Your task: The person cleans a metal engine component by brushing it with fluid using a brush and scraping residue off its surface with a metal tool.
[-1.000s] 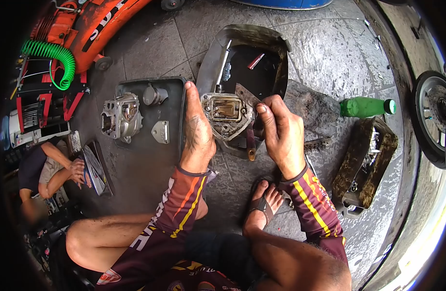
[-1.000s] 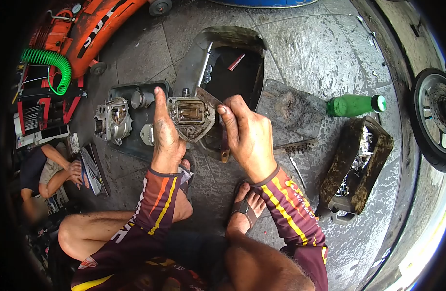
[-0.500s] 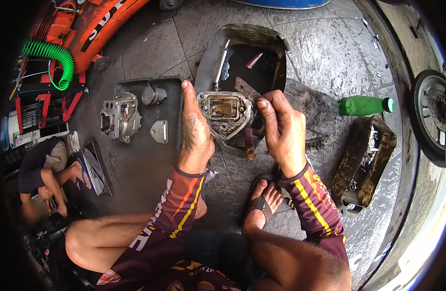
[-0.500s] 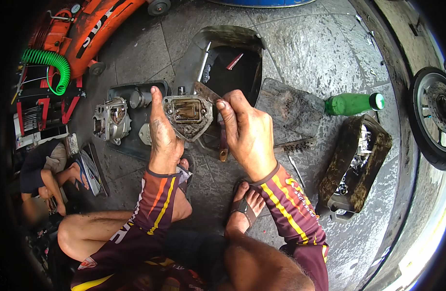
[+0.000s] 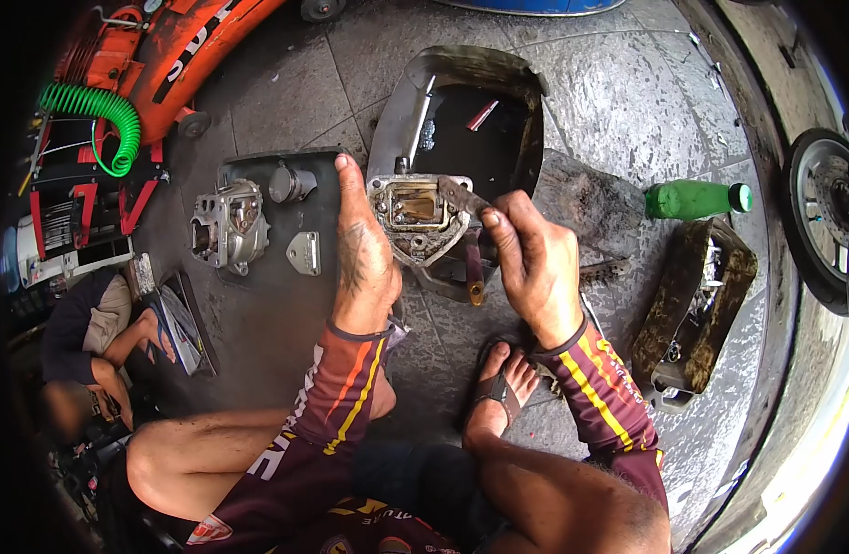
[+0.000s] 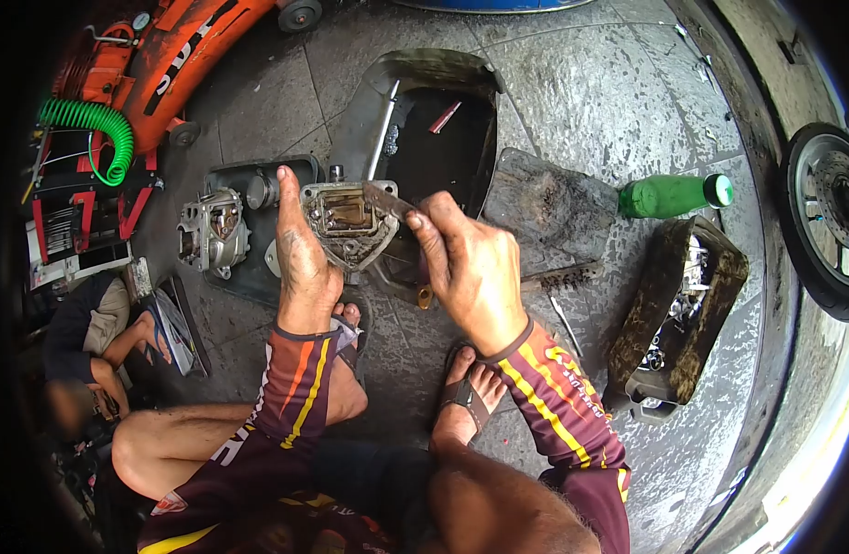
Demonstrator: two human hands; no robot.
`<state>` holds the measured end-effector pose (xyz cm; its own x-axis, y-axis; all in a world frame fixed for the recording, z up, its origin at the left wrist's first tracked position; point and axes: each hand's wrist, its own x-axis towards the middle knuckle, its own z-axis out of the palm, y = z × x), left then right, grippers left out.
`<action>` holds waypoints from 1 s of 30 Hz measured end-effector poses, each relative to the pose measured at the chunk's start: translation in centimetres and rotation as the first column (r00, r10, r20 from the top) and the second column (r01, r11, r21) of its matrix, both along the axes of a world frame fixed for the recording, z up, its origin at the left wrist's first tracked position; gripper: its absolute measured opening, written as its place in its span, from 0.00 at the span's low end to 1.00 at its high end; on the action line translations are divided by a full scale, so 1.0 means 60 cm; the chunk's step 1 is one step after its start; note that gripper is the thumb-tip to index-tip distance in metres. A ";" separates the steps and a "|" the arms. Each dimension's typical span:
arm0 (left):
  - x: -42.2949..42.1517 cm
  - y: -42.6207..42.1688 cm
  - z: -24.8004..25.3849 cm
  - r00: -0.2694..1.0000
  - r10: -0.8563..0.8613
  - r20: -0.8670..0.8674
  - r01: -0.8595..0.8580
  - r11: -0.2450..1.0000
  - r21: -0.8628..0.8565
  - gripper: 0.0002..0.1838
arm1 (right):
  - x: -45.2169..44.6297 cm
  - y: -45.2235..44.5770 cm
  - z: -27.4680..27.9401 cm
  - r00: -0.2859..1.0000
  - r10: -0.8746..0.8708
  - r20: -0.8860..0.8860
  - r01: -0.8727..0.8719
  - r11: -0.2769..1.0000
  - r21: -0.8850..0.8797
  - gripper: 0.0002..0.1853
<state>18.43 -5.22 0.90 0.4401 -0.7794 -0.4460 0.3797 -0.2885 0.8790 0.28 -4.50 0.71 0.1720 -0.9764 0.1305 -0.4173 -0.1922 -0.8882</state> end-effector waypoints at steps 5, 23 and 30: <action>-0.014 0.006 -0.001 0.998 0.033 0.060 -0.035 0.999 0.026 0.44 | -0.009 -0.015 0.004 0.996 -0.077 0.032 0.078 0.997 -0.017 0.08; -0.024 -0.003 0.050 0.991 -0.102 -0.082 0.109 0.990 0.091 0.44 | -0.040 0.000 -0.003 0.999 0.026 -0.030 -0.026 1.000 -0.014 0.07; -0.031 -0.001 0.054 0.994 -0.089 -0.060 0.093 0.994 0.064 0.43 | -0.034 0.004 0.004 0.999 -0.021 0.050 0.019 0.999 0.037 0.08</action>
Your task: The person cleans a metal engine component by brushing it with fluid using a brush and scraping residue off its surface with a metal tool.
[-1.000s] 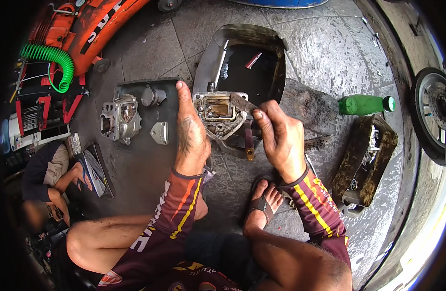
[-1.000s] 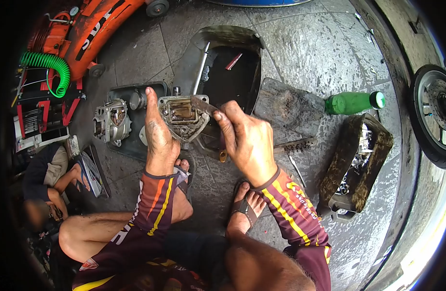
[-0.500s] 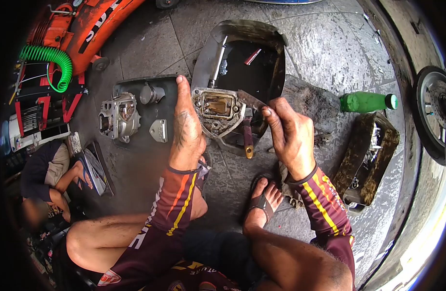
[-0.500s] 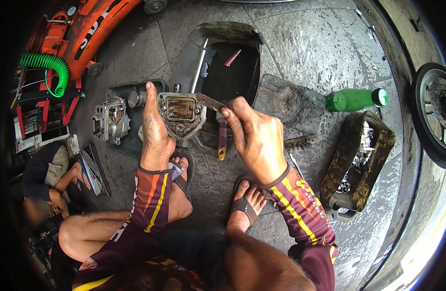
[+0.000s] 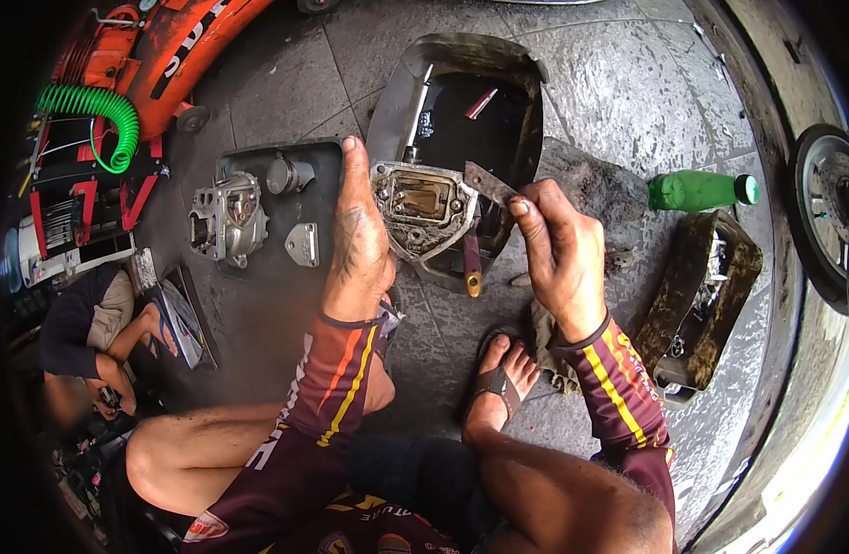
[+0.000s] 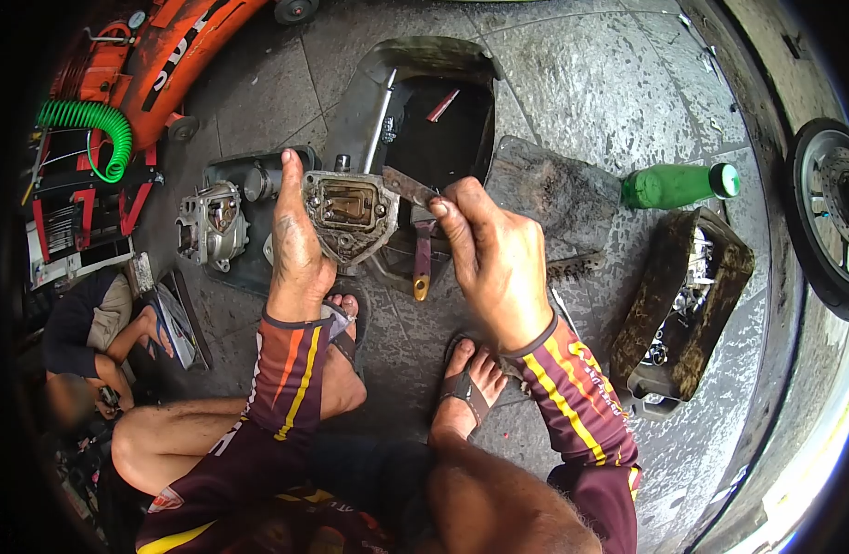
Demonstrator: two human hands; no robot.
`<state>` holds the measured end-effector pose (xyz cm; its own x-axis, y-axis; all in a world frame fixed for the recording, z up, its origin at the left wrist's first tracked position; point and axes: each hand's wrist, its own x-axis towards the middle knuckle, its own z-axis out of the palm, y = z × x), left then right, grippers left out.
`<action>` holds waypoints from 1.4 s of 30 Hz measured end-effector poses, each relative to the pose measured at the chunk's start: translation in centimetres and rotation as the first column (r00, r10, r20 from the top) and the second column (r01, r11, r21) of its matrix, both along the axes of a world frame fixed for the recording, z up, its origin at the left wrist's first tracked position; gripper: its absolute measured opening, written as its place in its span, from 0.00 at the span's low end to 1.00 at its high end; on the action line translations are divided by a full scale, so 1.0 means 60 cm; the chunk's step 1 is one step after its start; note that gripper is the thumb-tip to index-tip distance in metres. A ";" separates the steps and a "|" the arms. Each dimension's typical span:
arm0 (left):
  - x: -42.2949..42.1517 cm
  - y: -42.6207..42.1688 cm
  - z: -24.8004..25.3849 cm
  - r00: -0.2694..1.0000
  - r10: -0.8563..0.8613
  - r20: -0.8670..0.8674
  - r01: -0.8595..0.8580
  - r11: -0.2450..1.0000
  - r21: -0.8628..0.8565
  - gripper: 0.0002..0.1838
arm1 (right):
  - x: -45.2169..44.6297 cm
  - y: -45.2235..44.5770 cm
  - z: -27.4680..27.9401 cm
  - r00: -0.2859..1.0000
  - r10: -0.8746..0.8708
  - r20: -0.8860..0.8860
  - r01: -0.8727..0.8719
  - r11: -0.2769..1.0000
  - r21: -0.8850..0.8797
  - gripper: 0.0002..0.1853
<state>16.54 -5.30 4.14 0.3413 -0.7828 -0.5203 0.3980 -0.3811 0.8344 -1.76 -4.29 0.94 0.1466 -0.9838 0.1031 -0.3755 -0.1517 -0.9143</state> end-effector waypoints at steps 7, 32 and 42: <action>0.000 -0.005 -0.001 0.999 0.029 0.036 -0.028 0.999 -0.039 0.44 | 0.009 -0.002 0.009 0.999 -0.029 0.015 0.029 0.999 -0.016 0.09; 0.019 0.001 -0.033 0.991 0.131 -0.028 -0.130 0.991 0.004 0.37 | 0.027 0.007 -0.006 1.000 -0.003 0.002 0.003 1.000 0.000 0.07; 0.012 -0.005 -0.027 0.979 0.195 -0.055 -0.198 0.980 -0.036 0.38 | 0.050 0.034 -0.012 0.999 -0.048 -0.008 0.048 0.999 -0.013 0.07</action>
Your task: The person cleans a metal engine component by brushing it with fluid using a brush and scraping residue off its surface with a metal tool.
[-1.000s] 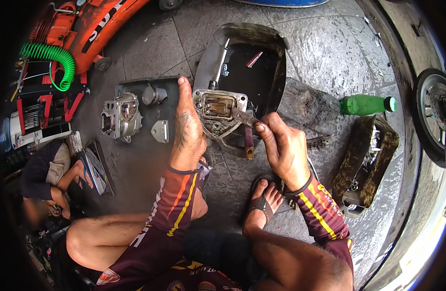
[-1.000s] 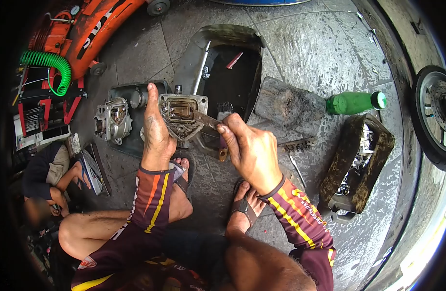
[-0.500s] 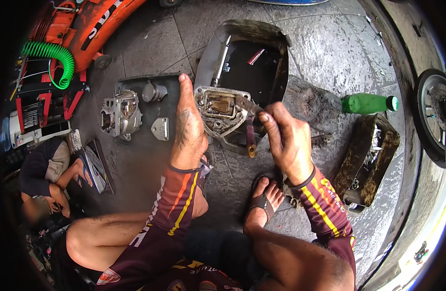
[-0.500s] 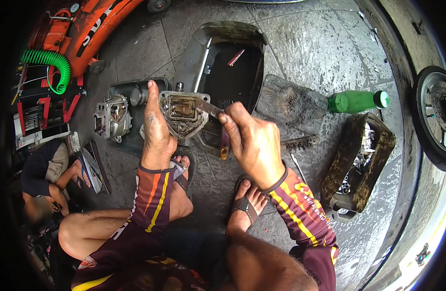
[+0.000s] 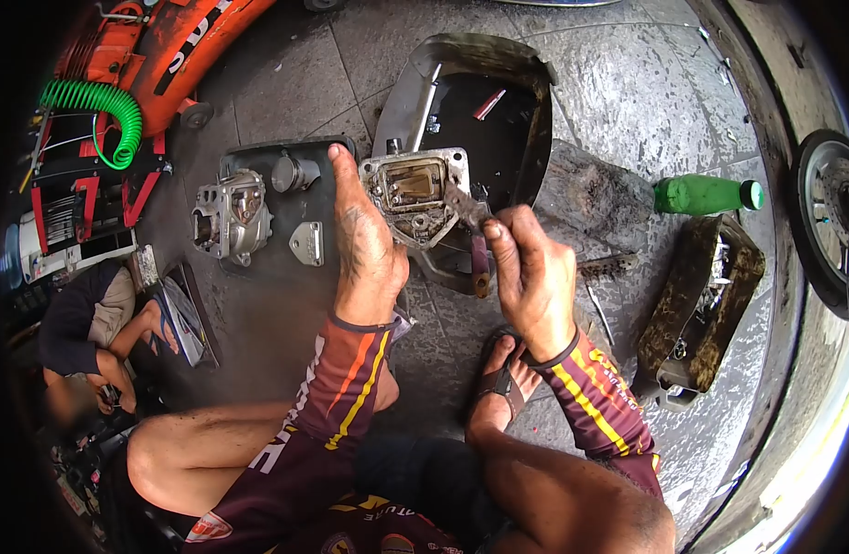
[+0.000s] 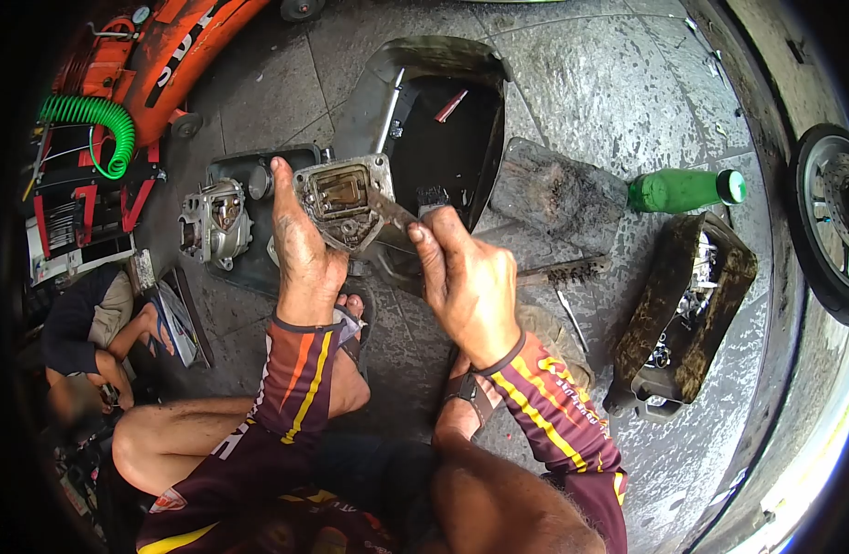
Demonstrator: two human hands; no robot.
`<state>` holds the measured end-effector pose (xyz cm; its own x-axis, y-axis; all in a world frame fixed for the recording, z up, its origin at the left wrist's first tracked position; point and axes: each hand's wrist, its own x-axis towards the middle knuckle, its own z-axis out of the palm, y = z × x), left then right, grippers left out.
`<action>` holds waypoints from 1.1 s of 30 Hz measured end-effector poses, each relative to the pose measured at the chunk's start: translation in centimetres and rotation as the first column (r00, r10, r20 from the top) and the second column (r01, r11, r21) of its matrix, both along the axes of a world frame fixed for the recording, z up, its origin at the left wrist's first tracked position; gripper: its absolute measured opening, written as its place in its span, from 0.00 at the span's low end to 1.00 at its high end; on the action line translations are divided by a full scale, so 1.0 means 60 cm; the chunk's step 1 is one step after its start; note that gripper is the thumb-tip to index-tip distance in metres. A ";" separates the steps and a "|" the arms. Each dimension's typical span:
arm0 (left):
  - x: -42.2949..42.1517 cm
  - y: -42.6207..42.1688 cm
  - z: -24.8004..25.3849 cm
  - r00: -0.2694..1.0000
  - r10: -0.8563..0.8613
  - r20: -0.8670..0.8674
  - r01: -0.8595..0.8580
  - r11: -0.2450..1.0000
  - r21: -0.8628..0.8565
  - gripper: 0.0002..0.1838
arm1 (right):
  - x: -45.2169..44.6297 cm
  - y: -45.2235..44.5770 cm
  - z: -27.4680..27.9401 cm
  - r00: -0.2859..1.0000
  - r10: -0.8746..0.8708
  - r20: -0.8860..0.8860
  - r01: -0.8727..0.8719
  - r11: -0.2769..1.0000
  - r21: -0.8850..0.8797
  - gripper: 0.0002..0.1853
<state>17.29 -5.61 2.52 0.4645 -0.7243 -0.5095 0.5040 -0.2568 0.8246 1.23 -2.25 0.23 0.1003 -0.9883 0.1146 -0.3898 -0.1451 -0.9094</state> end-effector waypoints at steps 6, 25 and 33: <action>-0.005 0.009 -0.002 0.999 -0.041 -0.001 0.041 0.999 0.000 0.40 | -0.001 -0.016 0.015 0.996 -0.056 0.064 0.049 0.992 0.116 0.07; -0.010 0.010 -0.004 0.998 0.023 -0.057 -0.027 0.997 -0.076 0.40 | 0.002 -0.006 0.004 0.998 -0.044 0.033 0.043 0.998 0.042 0.07; -0.014 0.013 0.000 0.998 -0.010 -0.067 0.007 0.999 -0.041 0.44 | 0.008 -0.010 0.006 0.991 -0.099 0.093 0.096 0.995 0.040 0.06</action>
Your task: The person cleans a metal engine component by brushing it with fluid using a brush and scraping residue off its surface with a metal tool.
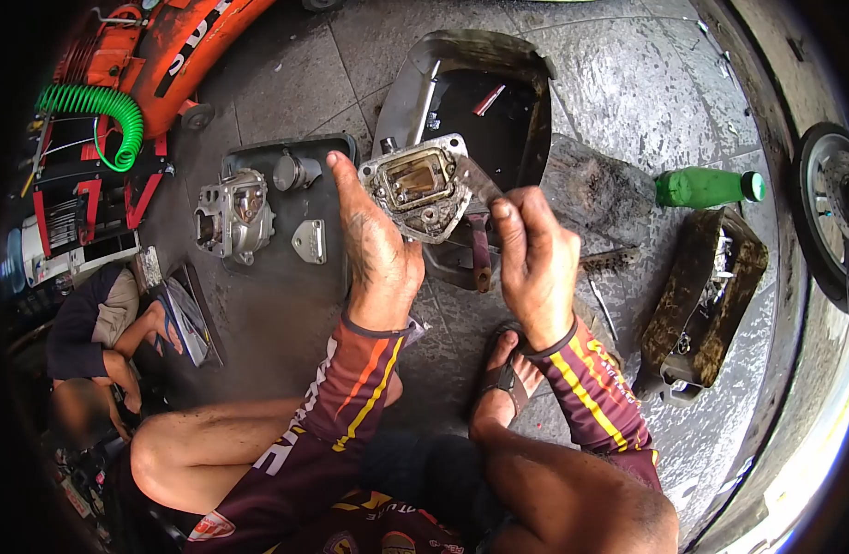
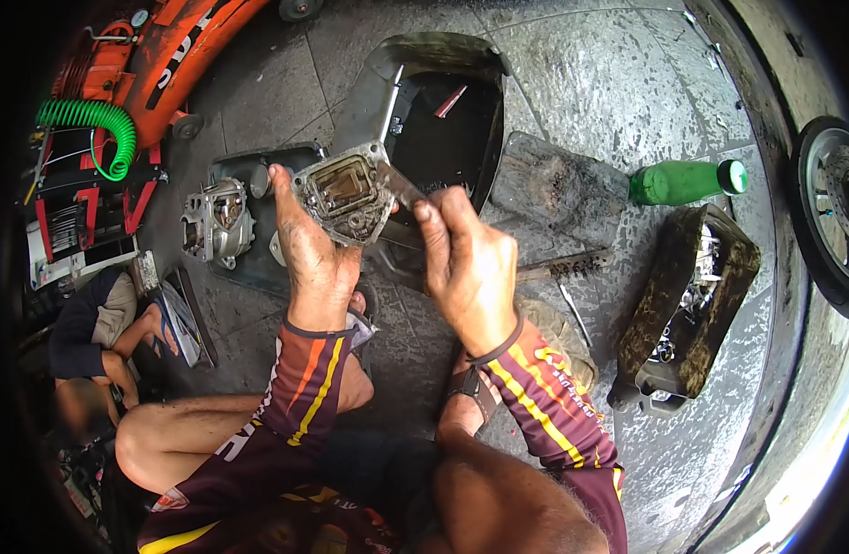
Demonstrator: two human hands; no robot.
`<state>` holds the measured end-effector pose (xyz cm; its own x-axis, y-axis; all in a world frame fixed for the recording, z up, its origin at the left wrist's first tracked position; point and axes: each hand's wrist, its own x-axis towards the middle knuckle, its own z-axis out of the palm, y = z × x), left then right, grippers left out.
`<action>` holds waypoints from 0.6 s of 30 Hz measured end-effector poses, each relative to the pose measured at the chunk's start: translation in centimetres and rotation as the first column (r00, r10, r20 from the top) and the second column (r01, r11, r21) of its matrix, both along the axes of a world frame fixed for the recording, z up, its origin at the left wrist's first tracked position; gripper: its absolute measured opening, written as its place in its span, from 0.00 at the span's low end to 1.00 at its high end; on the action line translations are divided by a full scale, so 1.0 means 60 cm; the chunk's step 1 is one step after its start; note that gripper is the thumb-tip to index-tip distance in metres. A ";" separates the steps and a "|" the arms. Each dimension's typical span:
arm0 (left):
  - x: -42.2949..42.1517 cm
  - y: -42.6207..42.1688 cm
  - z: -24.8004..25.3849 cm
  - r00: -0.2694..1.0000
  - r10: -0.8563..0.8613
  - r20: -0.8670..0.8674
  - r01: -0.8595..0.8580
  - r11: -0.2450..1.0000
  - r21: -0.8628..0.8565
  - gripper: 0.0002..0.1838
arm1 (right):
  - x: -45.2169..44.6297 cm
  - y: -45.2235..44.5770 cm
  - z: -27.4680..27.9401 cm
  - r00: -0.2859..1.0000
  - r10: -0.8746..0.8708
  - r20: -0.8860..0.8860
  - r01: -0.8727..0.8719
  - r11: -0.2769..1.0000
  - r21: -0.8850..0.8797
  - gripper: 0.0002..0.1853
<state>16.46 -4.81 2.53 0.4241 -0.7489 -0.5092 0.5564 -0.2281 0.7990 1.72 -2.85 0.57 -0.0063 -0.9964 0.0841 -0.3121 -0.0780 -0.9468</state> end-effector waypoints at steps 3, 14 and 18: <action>0.005 0.004 -0.013 1.000 0.005 0.013 -0.005 1.000 0.000 0.45 | 0.008 0.008 -0.016 0.999 -0.008 -0.032 0.004 0.994 -0.109 0.06; -0.029 0.007 -0.002 0.990 0.133 -0.041 -0.135 0.988 -0.072 0.45 | 0.015 0.010 -0.002 0.997 -0.057 0.046 0.056 0.998 0.025 0.06; -0.028 0.015 -0.017 0.977 0.165 -0.134 -0.177 0.981 -0.078 0.40 | 0.023 0.030 -0.006 0.997 0.001 0.083 0.000 1.000 -0.018 0.06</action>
